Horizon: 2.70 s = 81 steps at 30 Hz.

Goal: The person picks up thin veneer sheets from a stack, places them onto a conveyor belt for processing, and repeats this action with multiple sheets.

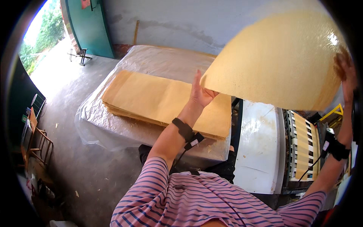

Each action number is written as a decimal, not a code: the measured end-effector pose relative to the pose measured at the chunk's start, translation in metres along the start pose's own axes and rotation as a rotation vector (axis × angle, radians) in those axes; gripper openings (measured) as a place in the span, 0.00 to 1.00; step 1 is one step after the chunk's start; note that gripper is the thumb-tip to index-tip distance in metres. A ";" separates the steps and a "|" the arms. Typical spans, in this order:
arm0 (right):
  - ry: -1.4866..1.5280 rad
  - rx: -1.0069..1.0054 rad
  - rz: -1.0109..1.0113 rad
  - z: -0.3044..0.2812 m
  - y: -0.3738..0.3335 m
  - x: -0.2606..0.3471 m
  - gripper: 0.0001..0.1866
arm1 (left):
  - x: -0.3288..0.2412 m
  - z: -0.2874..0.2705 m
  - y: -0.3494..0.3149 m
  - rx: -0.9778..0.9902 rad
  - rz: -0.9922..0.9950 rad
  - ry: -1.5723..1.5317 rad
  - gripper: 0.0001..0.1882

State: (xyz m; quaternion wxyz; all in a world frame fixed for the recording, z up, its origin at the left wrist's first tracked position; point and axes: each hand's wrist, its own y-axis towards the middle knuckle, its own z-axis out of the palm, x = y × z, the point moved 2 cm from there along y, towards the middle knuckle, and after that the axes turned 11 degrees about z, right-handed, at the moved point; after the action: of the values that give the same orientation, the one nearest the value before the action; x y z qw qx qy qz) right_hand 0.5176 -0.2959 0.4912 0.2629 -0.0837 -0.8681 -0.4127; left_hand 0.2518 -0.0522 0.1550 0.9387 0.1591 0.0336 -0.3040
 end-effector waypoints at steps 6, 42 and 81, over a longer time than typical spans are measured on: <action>0.383 0.091 0.316 0.025 -0.023 -0.079 0.18 | -0.022 -0.050 0.034 -0.132 0.088 0.339 0.17; 0.499 0.662 0.927 0.389 -0.183 -0.232 0.16 | -0.276 -0.182 -0.118 -0.979 0.423 0.951 0.06; -0.820 0.408 1.127 0.219 -0.578 -0.285 0.21 | 0.067 -0.145 -0.158 -0.229 -0.954 1.408 0.15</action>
State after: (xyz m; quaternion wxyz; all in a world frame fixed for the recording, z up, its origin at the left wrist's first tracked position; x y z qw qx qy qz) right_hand 0.4647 -0.4815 -0.1613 0.0993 -0.6155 -0.7816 0.0201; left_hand 0.2191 -0.1642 -0.0365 0.4810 0.1838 0.7023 -0.4915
